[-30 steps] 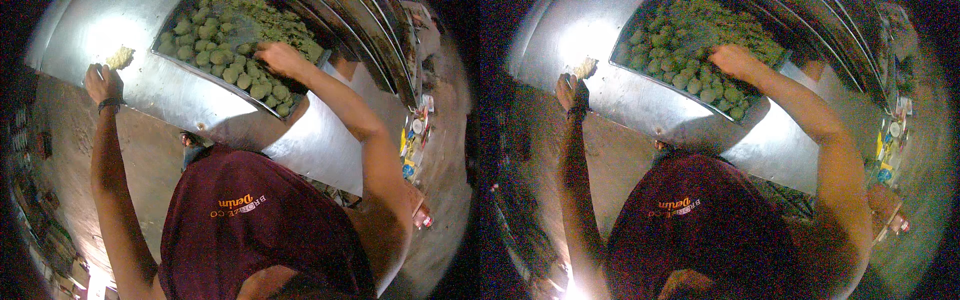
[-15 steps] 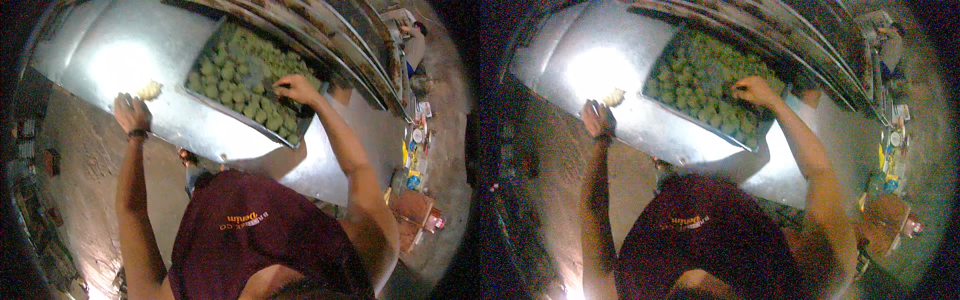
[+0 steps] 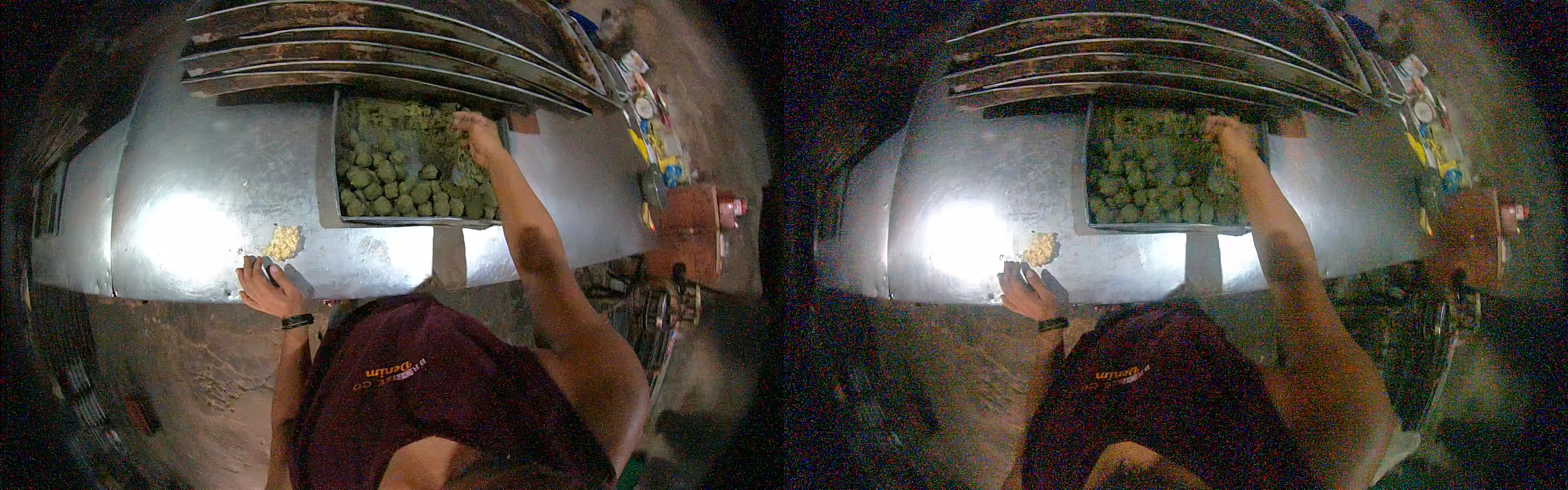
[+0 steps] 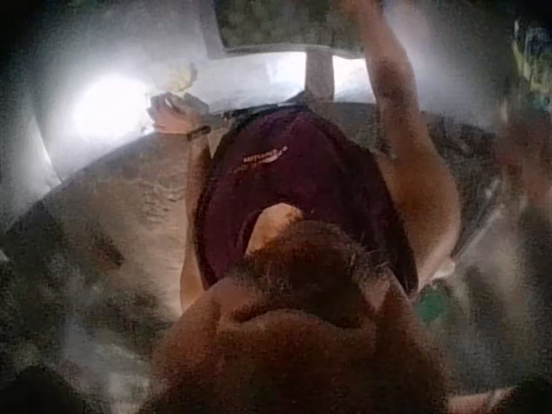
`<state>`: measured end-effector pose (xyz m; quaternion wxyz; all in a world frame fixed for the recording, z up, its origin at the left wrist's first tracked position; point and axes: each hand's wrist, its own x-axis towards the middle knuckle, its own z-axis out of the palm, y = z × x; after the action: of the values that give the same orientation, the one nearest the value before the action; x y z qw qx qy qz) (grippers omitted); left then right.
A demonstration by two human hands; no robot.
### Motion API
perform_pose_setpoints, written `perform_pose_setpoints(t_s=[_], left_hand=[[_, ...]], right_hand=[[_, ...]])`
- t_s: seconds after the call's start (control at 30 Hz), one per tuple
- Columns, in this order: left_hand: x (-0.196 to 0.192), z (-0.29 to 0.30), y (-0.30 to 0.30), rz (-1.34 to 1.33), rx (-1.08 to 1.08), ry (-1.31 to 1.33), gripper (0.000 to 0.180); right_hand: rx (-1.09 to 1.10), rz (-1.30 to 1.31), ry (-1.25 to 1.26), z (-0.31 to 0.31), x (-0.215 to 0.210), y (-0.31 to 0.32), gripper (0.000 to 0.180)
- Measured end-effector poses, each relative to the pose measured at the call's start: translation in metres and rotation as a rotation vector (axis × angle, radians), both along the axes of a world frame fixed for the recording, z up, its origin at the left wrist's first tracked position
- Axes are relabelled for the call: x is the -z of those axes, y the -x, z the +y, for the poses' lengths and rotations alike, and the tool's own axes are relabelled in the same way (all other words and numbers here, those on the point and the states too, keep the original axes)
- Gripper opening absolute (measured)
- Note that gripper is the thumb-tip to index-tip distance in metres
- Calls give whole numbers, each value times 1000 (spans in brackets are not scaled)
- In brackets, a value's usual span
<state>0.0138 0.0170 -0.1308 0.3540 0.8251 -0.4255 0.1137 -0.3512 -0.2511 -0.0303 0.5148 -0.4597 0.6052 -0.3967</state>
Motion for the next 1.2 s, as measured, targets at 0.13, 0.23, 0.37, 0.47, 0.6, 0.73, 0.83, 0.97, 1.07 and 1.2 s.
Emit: perform_pose_setpoints(t_s=[0.13, 0.23, 0.37, 0.47, 0.6, 0.73, 0.83, 0.97, 1.07, 1.2], left_hand=[[-5, 5, 0, 19, 41, -23, 38], [-5, 6, 1, 22, 69, -15, 37], [-6, 4, 1, 18, 76, -3, 38], [-5, 1, 3, 6, 61, 49, 38], [20, 7, -12, -167, 76, 59, 40], [17, 15, -10, -340, 21, 124, 42], [16, 33, 18, -100, -320, 235, 49], [23, 92, 106, 257, -412, 154, 42], [122, 198, 167, 322, -519, -196, 43], [175, 306, 228, 675, -446, -1160, 42]], right_hand=[[260, 74, 75, -7, 4, -1, 34], [395, 166, 56, -20, 11, 3, 38], [189, 311, 66, -18, 13, -14, 38], [-109, 78, 60, -11, 3, -15, 33], [-264, -152, -4, 2, -22, -6, 32], [-89, -63, 10, -13, 2, 6, 36], [-108, -33, -106, -15, 6, 11, 35], [-415, -385, -230, -11, -8, 30, 22], [-369, -476, -222, -8, -18, 23, 19], [-131, -604, -299, 2, -13, 15, 36]])
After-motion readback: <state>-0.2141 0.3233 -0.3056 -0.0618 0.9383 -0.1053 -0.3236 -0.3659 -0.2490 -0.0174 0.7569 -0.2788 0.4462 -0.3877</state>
